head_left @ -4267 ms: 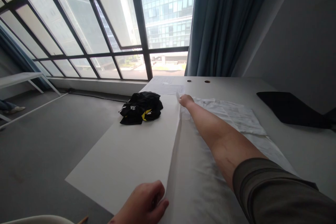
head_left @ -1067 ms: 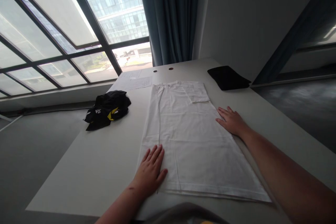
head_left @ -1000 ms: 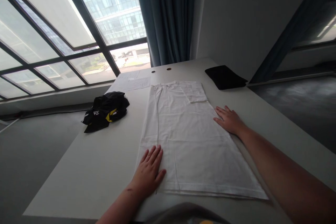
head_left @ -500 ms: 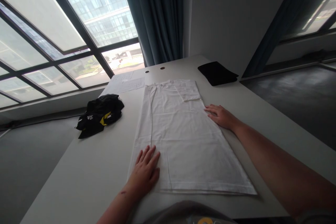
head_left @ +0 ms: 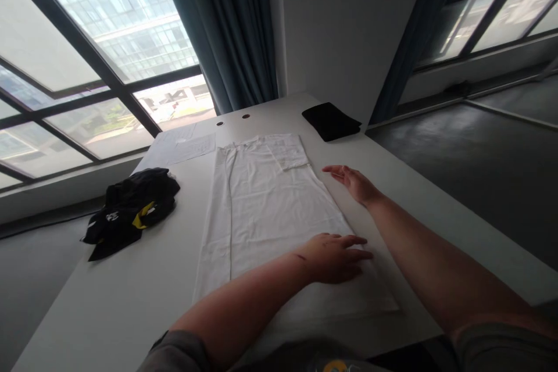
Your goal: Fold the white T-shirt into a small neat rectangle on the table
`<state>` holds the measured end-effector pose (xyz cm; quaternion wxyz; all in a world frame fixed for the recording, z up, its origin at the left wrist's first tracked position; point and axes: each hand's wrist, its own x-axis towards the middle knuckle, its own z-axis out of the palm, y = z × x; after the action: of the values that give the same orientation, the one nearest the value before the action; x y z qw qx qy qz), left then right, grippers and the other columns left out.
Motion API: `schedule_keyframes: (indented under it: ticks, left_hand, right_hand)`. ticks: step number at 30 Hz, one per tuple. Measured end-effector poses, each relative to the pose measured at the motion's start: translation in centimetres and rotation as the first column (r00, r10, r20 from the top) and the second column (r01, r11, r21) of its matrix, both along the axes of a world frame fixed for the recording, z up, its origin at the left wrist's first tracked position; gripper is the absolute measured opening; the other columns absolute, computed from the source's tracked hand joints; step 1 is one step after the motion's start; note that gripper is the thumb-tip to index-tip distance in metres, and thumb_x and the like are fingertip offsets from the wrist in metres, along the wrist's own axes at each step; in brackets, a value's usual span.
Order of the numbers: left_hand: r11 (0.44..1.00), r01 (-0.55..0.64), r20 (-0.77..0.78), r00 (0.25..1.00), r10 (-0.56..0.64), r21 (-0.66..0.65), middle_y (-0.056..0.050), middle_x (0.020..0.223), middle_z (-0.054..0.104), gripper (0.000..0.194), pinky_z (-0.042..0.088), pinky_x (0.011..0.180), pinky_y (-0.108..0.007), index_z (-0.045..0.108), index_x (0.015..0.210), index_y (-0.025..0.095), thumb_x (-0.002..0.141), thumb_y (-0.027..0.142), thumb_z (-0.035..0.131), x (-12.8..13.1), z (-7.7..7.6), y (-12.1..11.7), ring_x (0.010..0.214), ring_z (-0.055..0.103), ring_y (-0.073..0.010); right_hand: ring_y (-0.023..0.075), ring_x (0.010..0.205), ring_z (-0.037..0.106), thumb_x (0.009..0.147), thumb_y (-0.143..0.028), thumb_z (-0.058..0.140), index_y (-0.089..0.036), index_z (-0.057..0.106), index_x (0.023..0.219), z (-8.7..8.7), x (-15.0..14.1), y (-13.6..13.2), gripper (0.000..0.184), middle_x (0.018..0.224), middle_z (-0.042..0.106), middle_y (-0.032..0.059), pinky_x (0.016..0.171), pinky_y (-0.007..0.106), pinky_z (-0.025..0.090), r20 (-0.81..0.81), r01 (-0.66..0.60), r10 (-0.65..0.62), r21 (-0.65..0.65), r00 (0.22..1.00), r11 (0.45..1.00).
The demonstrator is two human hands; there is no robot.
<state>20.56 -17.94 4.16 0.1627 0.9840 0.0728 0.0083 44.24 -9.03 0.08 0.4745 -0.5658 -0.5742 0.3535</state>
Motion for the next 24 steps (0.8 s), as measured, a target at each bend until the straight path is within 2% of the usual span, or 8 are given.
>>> schedule_keyframes:
  ticks: [3,7,11,15,18,20,22,24]
  left_hand:
    - [0.999,0.024,0.012,1.0,-0.025,0.041,-0.006,0.142,0.06,0.044,0.054,0.094,-0.038,0.058,0.145,0.027,0.103,0.038,0.051,1.7,-0.6,0.2,0.107,0.068,-0.0223]
    - [0.998,0.051,0.022,0.998,-0.052,0.041,-0.006,0.12,0.065,0.041,0.052,0.093,-0.04,0.063,0.137,0.028,0.097,0.034,0.057,1.6,-1.0,0.3,0.106,0.063,-0.0244]
    - [0.997,0.073,0.029,0.997,-0.072,-0.02,-0.007,0.128,0.061,0.028,0.049,0.094,-0.039,0.069,0.118,0.025,0.091,0.028,0.062,0.5,0.2,0.5,0.108,0.061,-0.0239]
    - [0.985,0.088,0.088,0.993,-0.075,-0.146,-0.006,0.133,0.062,0.029,0.046,0.101,-0.035,0.061,0.114,0.021,0.085,0.02,0.061,-1.4,2.0,0.6,0.109,0.064,-0.0199]
    - [0.971,0.037,0.116,0.993,-0.01,-0.234,-0.006,0.122,0.067,0.028,0.045,0.103,-0.035,0.057,0.109,0.022,0.082,0.017,0.06,-3.5,2.7,0.4,0.107,0.066,-0.0199]
    - [0.959,-0.011,0.143,0.988,0.054,-0.283,-0.005,0.118,0.069,0.025,0.046,0.102,-0.035,0.055,0.105,0.023,0.081,0.014,0.058,-5.0,2.6,0.2,0.107,0.066,-0.0202]
    - [0.943,-0.061,0.201,0.971,0.132,-0.327,-0.005,0.117,0.071,0.026,0.048,0.102,-0.035,0.055,0.101,0.023,0.078,0.01,0.056,-6.3,2.3,-0.3,0.108,0.066,-0.0199]
    - [0.928,-0.104,0.28,0.936,0.213,-0.357,-0.005,0.117,0.072,0.029,0.05,0.105,-0.035,0.054,0.099,0.023,0.076,0.006,0.053,-7.6,2.0,-1.0,0.107,0.066,-0.0189]
  right_hand:
    - [0.0289,0.146,0.048,0.102,-0.069,0.0,-0.022,0.057,0.145,0.3,0.5,0.4,0.086,0.151,0.06,0.0115,0.117,0.05,0.04,-0.122,0.02,-0.029,-0.07,0.992,0.997]
    - [0.0304,0.143,0.051,0.101,-0.069,-0.001,-0.02,0.057,0.145,0.0,1.0,1.1,0.087,0.149,0.061,0.0146,0.114,0.052,0.042,-0.169,0.016,-0.025,-0.054,0.985,0.998]
    - [0.033,0.138,0.056,0.1,-0.073,0.003,-0.02,0.058,0.145,-0.6,1.4,1.4,0.089,0.145,0.064,0.0155,0.112,0.054,0.044,-0.15,0.056,-0.065,-0.065,0.987,0.996]
    - [0.0326,0.139,0.055,0.101,-0.069,0.004,-0.02,0.052,0.151,-0.3,1.4,1.8,0.085,0.149,0.06,0.0157,0.115,0.055,0.043,-0.216,0.034,-0.047,-0.062,0.975,0.997]
    - [0.0313,0.142,0.053,0.101,-0.064,-0.004,-0.019,0.039,0.16,0.2,0.6,3.2,0.085,0.154,0.055,0.0173,0.116,0.056,0.042,-0.272,-0.054,0.012,-0.148,0.962,0.987]
    - [0.0293,0.143,0.052,0.102,-0.063,-0.003,-0.02,0.038,0.16,0.2,-0.3,5.0,0.083,0.154,0.055,0.0173,0.116,0.054,0.043,-0.321,-0.073,-0.001,-0.218,0.947,0.973]
    - [0.0273,0.142,0.053,0.104,-0.063,0.008,-0.021,0.047,0.153,-0.3,-1.3,7.2,0.076,0.151,0.058,0.0162,0.117,0.05,0.043,-0.392,-0.058,-0.024,-0.197,0.92,0.979]
    - [0.0262,0.139,0.056,0.105,-0.06,0.024,-0.021,0.06,0.14,-1.0,-2.2,9.7,0.064,0.144,0.064,0.0144,0.117,0.046,0.043,-0.409,-0.026,-0.015,-0.095,0.913,0.995]
